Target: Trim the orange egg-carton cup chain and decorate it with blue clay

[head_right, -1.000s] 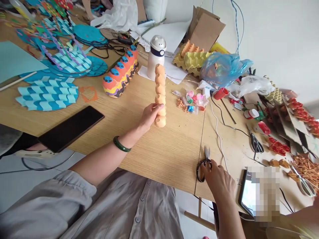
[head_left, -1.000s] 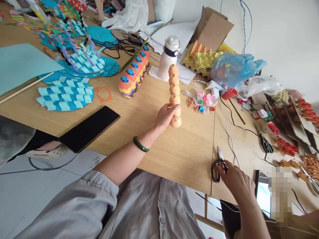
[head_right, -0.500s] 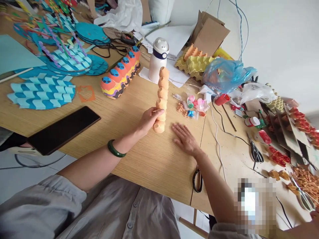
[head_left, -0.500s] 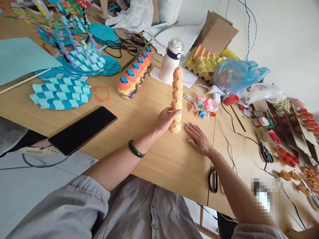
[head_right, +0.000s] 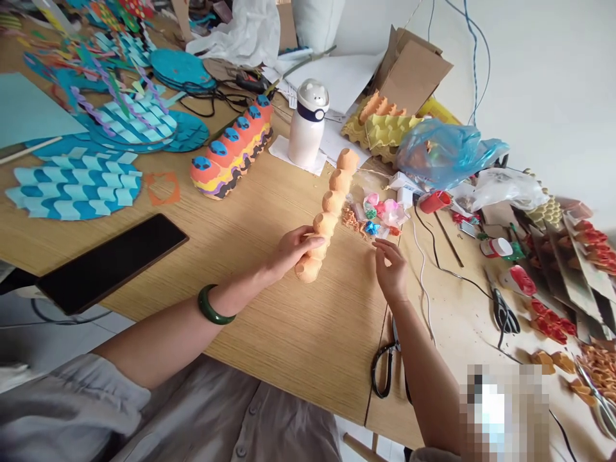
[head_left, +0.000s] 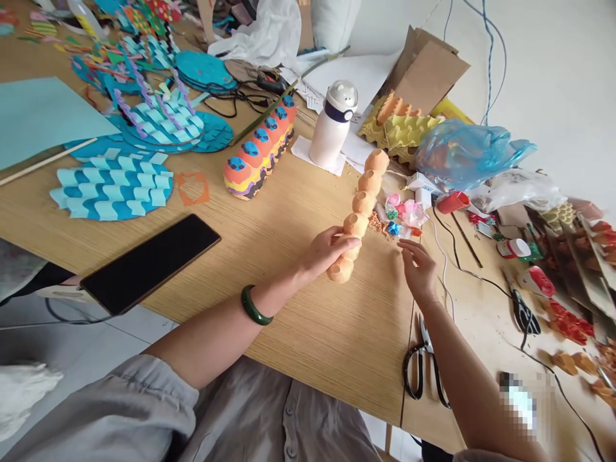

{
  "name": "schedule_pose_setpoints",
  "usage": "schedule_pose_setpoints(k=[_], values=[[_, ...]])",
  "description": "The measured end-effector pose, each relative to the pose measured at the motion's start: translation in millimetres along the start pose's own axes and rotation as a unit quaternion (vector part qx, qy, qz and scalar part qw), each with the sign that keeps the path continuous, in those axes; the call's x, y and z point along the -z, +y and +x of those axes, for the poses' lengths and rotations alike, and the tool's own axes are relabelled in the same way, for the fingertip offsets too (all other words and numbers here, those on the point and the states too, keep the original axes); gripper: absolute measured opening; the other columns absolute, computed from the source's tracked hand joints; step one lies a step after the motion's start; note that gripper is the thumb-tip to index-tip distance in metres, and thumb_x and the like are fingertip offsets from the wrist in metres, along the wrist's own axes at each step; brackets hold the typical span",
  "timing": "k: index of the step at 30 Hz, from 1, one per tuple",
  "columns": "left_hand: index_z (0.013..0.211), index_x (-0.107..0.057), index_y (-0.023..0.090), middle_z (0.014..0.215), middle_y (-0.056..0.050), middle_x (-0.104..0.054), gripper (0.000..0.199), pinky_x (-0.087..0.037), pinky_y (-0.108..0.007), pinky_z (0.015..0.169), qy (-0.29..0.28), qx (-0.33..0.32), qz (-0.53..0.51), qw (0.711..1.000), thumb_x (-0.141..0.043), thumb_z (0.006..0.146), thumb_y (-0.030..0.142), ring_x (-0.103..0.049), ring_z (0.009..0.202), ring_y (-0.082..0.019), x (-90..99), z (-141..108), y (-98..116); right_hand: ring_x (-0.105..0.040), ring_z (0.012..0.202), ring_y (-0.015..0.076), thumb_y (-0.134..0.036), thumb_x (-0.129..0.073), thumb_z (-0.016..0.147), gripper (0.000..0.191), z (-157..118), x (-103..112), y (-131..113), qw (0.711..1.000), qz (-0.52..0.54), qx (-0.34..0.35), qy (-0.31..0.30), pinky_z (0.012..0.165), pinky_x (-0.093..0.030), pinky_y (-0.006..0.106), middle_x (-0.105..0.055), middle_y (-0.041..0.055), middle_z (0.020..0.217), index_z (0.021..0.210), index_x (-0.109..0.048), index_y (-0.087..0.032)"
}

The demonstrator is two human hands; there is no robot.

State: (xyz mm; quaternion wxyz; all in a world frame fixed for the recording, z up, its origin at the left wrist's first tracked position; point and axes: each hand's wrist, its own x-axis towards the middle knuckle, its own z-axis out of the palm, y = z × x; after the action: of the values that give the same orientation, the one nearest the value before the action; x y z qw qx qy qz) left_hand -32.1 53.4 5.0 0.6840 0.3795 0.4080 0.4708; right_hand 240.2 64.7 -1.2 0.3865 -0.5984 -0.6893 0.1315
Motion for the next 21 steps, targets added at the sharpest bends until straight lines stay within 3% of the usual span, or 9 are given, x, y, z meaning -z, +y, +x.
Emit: schedule_pose_setpoints(k=[3,7,13,17,19,21], values=[[0.11,-0.069,0.015,0.098,-0.007,-0.072,0.043,-0.053,-0.03,0.076,-0.043,0.001,-0.018,0.999,-0.077,0.079,0.043,-0.068,0.085,-0.017,-1.7,-1.3,-0.1,-0.075,0.079,0.022,-0.038,-0.053,0.096,0.036,1.7,4.0,-6.2,0.998,-0.01,-0.055,-0.002,0.078,-0.062,0.041,-0.078,0.0072,0.08,0.116,-0.074,-0.018],[0.111,-0.066,0.015,0.097,-0.006,-0.07,0.047,-0.053,-0.031,0.077,-0.06,-0.002,-0.013,0.998,-0.078,0.077,0.044,-0.068,0.085,-0.017,-2.8,-1.2,-2.3,-0.075,0.089,0.0222,-0.033,-0.058,0.089,0.031,-3.8,3.0,-27.7,0.997,0.007,-0.065,-0.046,0.087,-0.062,0.043,-0.079,0.0074,0.089,0.111,-0.075,-0.02],[0.107,-0.059,0.018,0.093,-0.002,-0.067,0.058,-0.05,-0.029,0.075,-0.028,-0.053,0.069,0.996,-0.088,0.068,0.05,-0.063,0.083,-0.016,-4.9,-7.6,-5.2,-0.075,0.089,0.0205,-0.036,-0.059,0.088,0.028,-25.7,0.1,-63.1,0.985,0.088,-0.122,-0.082,0.08,-0.064,0.039,-0.078,0.009,0.108,0.104,-0.076,-0.02],[0.105,-0.057,0.019,0.094,-0.002,-0.068,0.058,-0.049,-0.028,0.073,-0.002,-0.082,0.118,0.99,-0.09,0.066,0.048,-0.063,0.083,-0.016,-6.2,-11.4,-2.3,-0.074,0.087,0.0212,-0.042,-0.054,0.093,0.032,-56.4,26.8,-73.8,0.989,-0.069,-0.099,-0.086,0.077,-0.06,0.037,-0.078,0.0082,0.107,0.102,-0.076,-0.021],[0.108,-0.056,0.02,0.094,-0.002,-0.069,0.06,-0.049,-0.028,0.073,0.003,-0.088,0.133,0.987,-0.089,0.066,0.047,-0.063,0.082,-0.016,-6.5,-11.6,-1.2,-0.073,0.079,0.0204,-0.046,-0.051,0.095,0.036,-78.1,48.7,-72.1,0.97,-0.194,-0.122,-0.078,0.071,-0.056,0.037,-0.077,0.0064,0.107,0.107,-0.075,-0.023],[0.111,-0.056,0.02,0.092,-0.001,-0.069,0.061,-0.049,-0.028,0.071,0.005,-0.088,0.141,0.986,-0.088,0.067,0.047,-0.063,0.08,-0.016,-6.9,-11.6,-1.2,-0.073,0.082,0.0244,-0.051,-0.051,0.092,0.036,-101.6,70.6,-67.1,0.934,-0.295,-0.187,-0.074,0.068,-0.052,0.039,-0.077,0.0055,0.104,0.104,-0.075,-0.026]])
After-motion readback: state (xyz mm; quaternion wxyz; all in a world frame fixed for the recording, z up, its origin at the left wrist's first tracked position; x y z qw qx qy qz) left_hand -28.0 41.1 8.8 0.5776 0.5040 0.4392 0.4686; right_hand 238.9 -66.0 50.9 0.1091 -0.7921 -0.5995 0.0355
